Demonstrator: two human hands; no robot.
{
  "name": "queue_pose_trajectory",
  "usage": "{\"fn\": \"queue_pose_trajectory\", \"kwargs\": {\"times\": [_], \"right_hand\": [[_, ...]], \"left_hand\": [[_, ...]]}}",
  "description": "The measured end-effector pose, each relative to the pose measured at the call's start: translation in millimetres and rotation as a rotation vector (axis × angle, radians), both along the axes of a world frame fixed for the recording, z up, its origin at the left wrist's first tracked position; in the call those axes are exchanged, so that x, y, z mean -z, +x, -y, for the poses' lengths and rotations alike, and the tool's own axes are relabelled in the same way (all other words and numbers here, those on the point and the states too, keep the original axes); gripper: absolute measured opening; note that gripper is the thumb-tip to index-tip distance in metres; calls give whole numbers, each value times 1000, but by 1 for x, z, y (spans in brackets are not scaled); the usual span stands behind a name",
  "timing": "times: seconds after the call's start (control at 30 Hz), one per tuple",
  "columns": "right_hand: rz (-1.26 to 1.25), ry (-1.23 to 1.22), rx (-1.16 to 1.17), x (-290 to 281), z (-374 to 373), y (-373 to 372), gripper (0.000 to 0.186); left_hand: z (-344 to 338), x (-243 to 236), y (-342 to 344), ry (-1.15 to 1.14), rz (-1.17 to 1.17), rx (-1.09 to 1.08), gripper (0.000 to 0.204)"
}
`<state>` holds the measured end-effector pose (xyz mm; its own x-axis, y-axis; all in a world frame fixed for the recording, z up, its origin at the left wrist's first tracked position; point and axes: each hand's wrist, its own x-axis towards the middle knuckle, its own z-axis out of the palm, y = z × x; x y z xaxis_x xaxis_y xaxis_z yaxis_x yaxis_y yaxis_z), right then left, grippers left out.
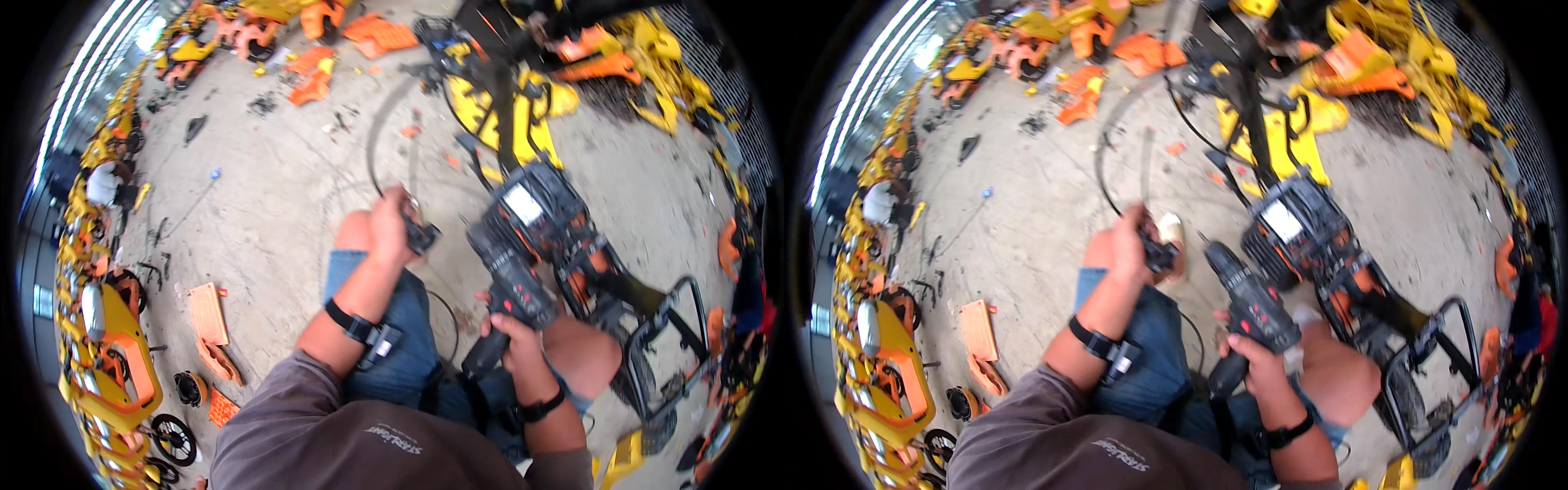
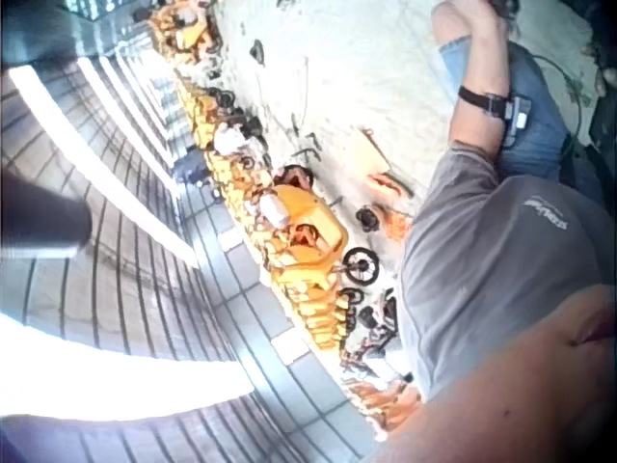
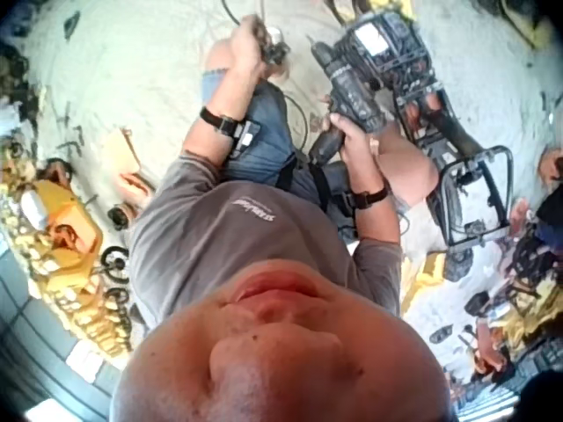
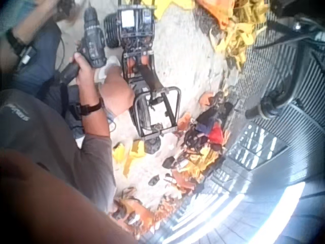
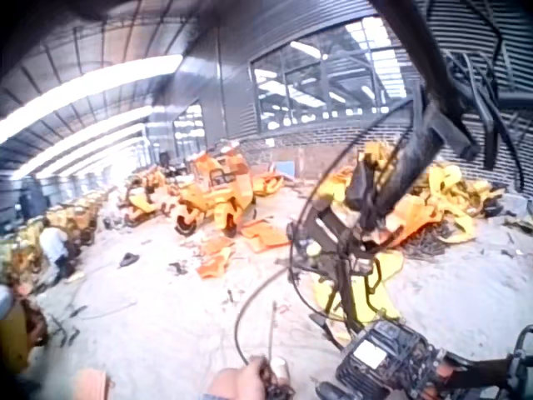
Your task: The person uses a power drill and their hands to disassemble and adjust parts of a motorcycle braking or steering assembly while seated on the floor in a large service bay.
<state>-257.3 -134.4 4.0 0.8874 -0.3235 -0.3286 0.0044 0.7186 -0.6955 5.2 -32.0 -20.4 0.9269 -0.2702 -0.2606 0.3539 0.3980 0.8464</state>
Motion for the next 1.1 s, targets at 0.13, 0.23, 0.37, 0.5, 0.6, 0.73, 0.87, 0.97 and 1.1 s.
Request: {"fn": "queue_pose_trajectory", "kwargs": {"times": [0.13,0.23,0.37,0.5,0.6,0.73,0.87,0.97,1.1], "right_hand": [[-119,90,131,15,2,4,44],[-314,142,141,34,9,9,37],[-508,269,164,87,22,-3,30],[-473,296,193,83,14,-1,15],[-482,249,179,75,13,0,16],[-452,218,196,58,14,1,15],[-467,253,200,75,24,4,13],[-492,249,209,85,23,2,14],[-504,243,186,90,24,3,16]], "left_hand": [[25,21,-19,142,78,68,23],[23,33,-43,304,402,254,17],[21,33,-73,677,1023,862,16],[18,61,-101,1011,1176,1366,22],[22,68,-109,983,1141,1394,22],[23,52,-101,891,1075,1290,20],[24,38,-100,852,1053,1022,16],[26,28,-97,816,1012,770,18],[24,17,-88,780,966,527,11]]}}
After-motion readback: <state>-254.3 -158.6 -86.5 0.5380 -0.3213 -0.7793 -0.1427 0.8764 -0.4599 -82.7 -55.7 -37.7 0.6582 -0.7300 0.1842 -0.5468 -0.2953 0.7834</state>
